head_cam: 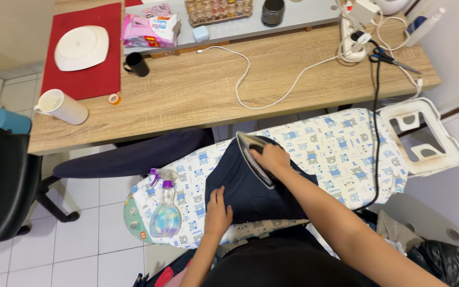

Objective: The person irons a dark blue garment and a white children's shirt on an ironing board. They spray water on the garments, smooth them with their hands, and use an electric iron to press both sides of each item before setting them aside.

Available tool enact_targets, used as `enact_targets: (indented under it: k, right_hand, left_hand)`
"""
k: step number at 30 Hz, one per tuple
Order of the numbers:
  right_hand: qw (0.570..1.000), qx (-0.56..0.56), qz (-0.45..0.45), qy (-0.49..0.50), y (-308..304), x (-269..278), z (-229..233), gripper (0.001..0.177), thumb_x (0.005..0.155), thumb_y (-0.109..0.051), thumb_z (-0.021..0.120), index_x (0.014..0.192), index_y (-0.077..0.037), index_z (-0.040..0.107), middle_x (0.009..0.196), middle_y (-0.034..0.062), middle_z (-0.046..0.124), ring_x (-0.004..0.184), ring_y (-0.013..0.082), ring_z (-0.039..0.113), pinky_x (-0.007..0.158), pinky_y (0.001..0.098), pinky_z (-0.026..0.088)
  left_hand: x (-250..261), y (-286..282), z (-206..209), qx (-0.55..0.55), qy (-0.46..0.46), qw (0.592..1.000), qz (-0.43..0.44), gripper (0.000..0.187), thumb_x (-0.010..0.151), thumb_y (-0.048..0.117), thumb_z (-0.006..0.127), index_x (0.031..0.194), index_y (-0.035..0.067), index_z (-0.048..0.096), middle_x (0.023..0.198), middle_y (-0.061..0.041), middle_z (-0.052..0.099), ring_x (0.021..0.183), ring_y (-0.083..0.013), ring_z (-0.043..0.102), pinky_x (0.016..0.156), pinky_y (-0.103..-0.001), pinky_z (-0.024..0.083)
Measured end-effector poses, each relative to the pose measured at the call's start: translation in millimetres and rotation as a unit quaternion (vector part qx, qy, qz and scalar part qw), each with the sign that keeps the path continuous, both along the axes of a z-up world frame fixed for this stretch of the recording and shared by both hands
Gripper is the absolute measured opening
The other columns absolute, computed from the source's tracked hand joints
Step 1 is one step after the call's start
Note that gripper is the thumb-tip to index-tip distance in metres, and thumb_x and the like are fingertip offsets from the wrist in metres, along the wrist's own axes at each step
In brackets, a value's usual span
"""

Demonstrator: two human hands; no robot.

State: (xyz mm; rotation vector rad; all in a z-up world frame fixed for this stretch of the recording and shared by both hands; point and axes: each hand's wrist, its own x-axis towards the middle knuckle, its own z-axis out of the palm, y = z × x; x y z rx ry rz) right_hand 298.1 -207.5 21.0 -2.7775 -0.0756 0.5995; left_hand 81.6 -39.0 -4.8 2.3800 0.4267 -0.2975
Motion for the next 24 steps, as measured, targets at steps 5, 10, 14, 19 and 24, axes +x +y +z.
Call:
enact_targets:
  k: [5, 10, 14, 19, 24]
  right_hand:
    - [0.991, -0.083, 0.061, 0.079, -88.5, -51.5, -0.5, 0.077, 0.079, -0.080, 0.057, 0.106, -0.012, 0.079, 0.096, 0.0143, 0.078, 0.091, 0.0315, 0.076, 0.077, 0.0454, 0.060]
    - [0.987, -0.121, 0.005, 0.110, -185.7, -61.0, 11.7, 0.072, 0.071, -0.081, 0.060, 0.118, -0.029, 0.078, 0.099, 0.0091, 0.079, 0.095, 0.0282, 0.076, 0.082, 0.0422, 0.059]
    - [0.985, -0.111, 0.030, 0.125, -209.2, -53.9, 15.1, 0.074, 0.069, -0.082, 0.062, 0.106, -0.021, 0.081, 0.093, 0.0074, 0.080, 0.091, 0.0257, 0.078, 0.080, 0.0403, 0.060]
    - [0.963, -0.108, 0.229, 0.089, -136.1, -66.3, 11.8, 0.073, 0.073, -0.080, 0.063, 0.089, -0.010, 0.079, 0.085, 0.0111, 0.075, 0.085, 0.0290, 0.074, 0.076, 0.0424, 0.058]
    - [0.932, -0.014, 0.360, 0.046, -20.5, -87.1, 12.9, 0.068, 0.077, -0.072, 0.065, 0.081, -0.005, 0.077, 0.084, 0.0145, 0.074, 0.079, 0.0323, 0.074, 0.072, 0.0435, 0.058]
  left_hand:
    - [25.3, 11.7, -7.2, -0.003, 0.007, 0.996, -0.092, 0.080, 0.091, 0.016, 0.064, 0.159, 0.014, 0.024, 0.164, -0.009, 0.029, 0.122, -0.0379, 0.057, 0.103, -0.044, 0.048]
    - [43.4, 13.1, -13.9, 0.021, 0.016, 0.995, -0.091, 0.065, 0.093, 0.026, 0.063, 0.150, 0.012, 0.036, 0.152, -0.014, 0.041, 0.112, -0.0392, 0.063, 0.096, -0.047, 0.052]
    - [57.5, 19.0, -12.3, 0.120, 0.096, 0.986, -0.062, 0.046, 0.099, 0.036, 0.058, 0.140, 0.019, 0.049, 0.132, -0.013, 0.058, 0.107, -0.0374, 0.067, 0.088, -0.050, 0.055]
    - [71.1, 53.7, -12.7, 0.206, 0.094, 0.968, -0.109, 0.026, 0.092, 0.029, 0.063, 0.117, 0.020, 0.064, 0.115, -0.007, 0.067, 0.107, -0.0318, 0.066, 0.086, -0.048, 0.056]
    - [72.5, 78.1, -12.6, 0.244, 0.029, 0.969, -0.032, 0.015, 0.092, 0.023, 0.063, 0.104, 0.018, 0.070, 0.109, -0.005, 0.070, 0.105, -0.0304, 0.066, 0.083, -0.047, 0.056]
